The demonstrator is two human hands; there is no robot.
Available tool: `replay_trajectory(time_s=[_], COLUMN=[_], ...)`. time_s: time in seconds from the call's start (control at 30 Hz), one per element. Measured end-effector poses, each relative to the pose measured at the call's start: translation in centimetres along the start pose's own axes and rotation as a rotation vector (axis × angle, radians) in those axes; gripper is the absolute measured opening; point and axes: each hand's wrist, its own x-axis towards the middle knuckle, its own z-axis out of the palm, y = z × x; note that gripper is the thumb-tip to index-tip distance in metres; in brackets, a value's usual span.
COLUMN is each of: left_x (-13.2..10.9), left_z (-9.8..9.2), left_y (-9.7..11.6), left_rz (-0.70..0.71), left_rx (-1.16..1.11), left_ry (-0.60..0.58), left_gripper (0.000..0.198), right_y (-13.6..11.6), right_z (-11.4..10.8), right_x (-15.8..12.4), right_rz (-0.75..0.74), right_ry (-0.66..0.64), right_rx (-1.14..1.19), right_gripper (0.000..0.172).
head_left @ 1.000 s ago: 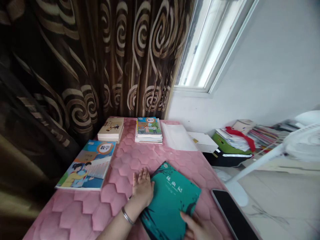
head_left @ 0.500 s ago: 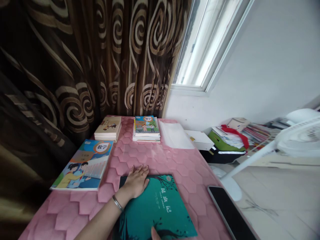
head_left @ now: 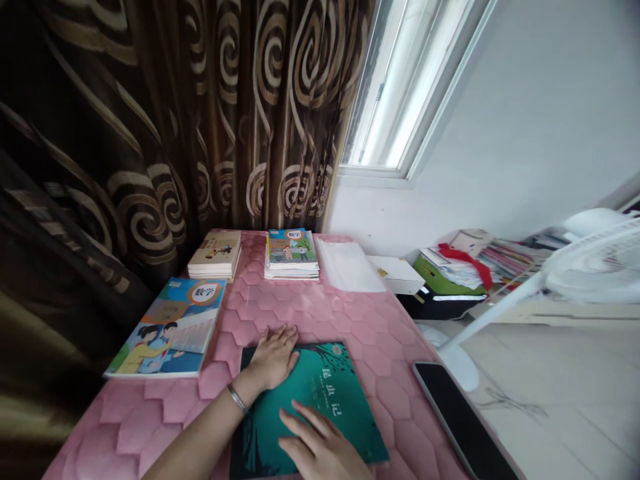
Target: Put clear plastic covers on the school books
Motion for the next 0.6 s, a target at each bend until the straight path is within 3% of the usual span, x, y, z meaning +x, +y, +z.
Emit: replay_trajectory(time_s=[0.1, 0.27, 0.37, 0.47, 0.6], left_x=[0.0, -0.9, -2.0, -3.1, -4.0], left_z=[-0.6, -1.7, -2.1, -2.2, -1.9], left_y=[-0.7, -4.3, -6.7, -8.2, -8.6], left_rz=[0.015, -0.117, -0.221, -0.216, -0.202], left_rx=[-0.093, -0.225, -0.243, -0.292, -0.32], left_ry=[-0.003, 0.243, 0.37, 0.428, 0.461], left_gripper=[0.048, 0.038, 0.028, 0.024, 0.024], right_y=[-0.7, -1.8, -1.6, -1.3, -1.2], right_z=[-0.3, 0.6, 0.7, 0.7, 0.9], right_x=[2.6, 3.1, 2.6, 2.4, 2.4], right_rz=[-0.076, 0.098, 0.056, 0.028, 0.03], right_ry=[-0.13, -0.196, -0.224, -0.221, -0.191], right_rx=[-0.299, -0.26, -0.258, -0.272, -0.282], right_gripper=[0.06, 0.046, 0.059, 0.059, 0.053])
